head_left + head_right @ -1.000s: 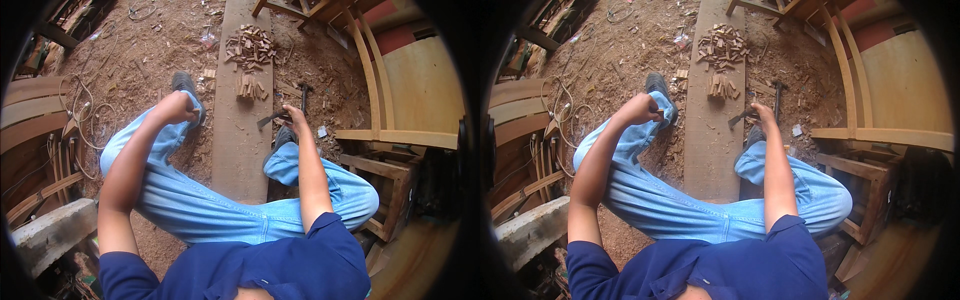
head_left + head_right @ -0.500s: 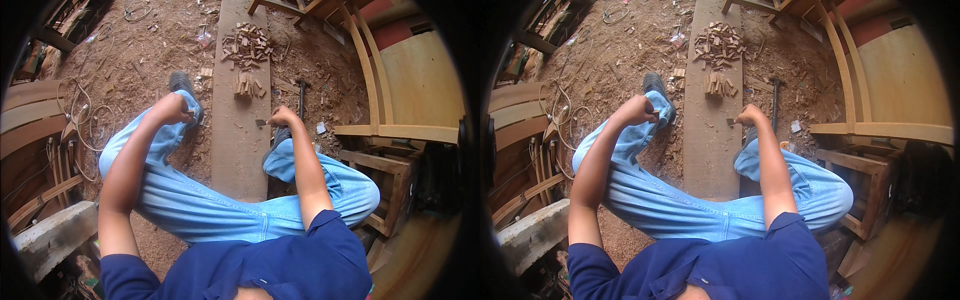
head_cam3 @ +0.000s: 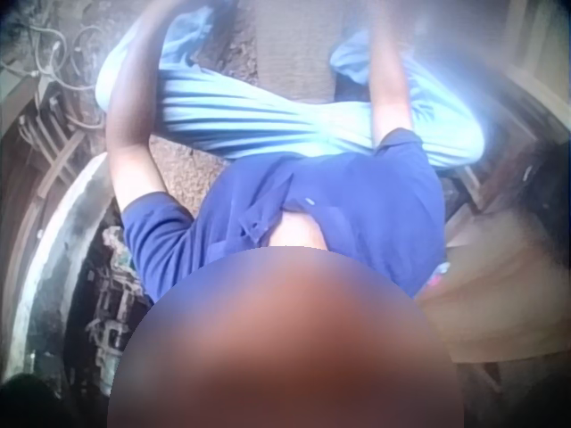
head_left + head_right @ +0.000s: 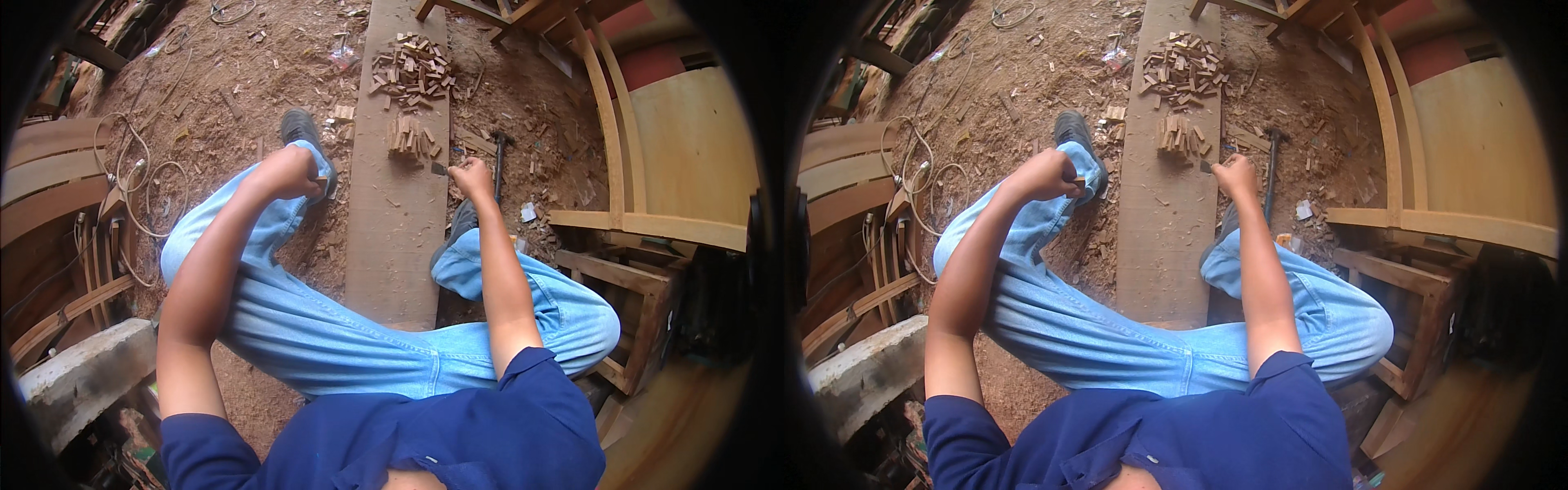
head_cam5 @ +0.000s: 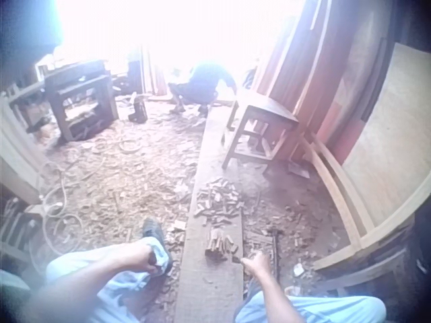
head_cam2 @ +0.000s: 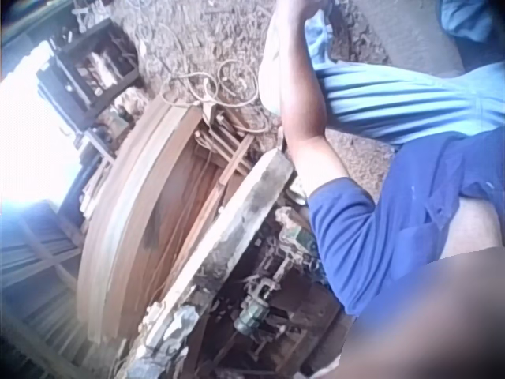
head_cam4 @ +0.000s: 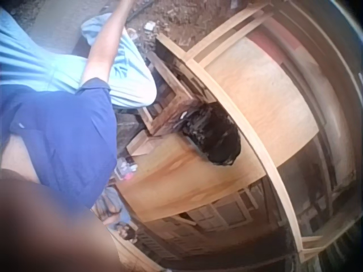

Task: The person sits on the floor and uses a chisel to carve a small piece of wood, repeatedly striking it to produce wood shavings. The person occasionally pauses to inspect the carved piece and adjust their grip.

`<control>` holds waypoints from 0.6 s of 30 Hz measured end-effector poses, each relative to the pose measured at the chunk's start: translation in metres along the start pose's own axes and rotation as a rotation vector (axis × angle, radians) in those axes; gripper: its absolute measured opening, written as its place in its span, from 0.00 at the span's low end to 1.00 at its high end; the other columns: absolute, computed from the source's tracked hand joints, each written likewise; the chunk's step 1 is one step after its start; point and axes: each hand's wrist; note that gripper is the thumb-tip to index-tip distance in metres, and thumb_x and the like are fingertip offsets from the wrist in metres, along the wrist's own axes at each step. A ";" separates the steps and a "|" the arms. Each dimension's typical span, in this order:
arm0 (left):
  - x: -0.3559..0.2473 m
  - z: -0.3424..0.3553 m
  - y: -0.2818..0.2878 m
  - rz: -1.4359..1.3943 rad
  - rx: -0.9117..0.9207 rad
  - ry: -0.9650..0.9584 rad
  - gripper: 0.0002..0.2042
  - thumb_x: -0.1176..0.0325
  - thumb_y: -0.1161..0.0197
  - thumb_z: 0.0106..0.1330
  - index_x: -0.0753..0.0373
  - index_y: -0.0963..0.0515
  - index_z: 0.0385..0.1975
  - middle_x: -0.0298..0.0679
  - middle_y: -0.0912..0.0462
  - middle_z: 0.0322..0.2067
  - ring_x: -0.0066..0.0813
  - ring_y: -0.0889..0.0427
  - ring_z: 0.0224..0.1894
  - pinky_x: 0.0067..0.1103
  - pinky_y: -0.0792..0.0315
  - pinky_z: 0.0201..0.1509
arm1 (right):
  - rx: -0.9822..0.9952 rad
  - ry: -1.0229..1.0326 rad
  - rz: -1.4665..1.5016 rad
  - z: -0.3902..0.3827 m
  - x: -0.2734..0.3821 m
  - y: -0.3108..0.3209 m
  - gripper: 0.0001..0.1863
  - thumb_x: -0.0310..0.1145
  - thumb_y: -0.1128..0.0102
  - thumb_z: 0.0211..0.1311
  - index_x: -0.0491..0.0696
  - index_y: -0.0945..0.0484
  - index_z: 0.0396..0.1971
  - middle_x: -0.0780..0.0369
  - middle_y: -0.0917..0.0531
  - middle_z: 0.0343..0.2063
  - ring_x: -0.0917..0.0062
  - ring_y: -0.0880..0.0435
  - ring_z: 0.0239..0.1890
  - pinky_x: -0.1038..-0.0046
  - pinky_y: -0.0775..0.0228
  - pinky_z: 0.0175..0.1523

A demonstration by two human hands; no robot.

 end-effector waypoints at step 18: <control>0.001 -0.002 -0.001 0.005 0.005 0.016 0.14 0.59 0.24 0.52 0.66 0.13 0.28 0.50 0.14 0.25 0.47 0.14 0.29 0.37 0.22 0.37 | 0.124 -0.017 0.168 -0.004 -0.003 -0.029 0.21 0.49 0.30 0.49 0.46 0.15 0.34 0.57 0.11 0.24 0.67 0.10 0.32 0.66 0.20 0.43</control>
Point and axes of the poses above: each hand's wrist, its own z-axis towards the middle knuckle, its own y-axis out of the back of the hand, x = y × z
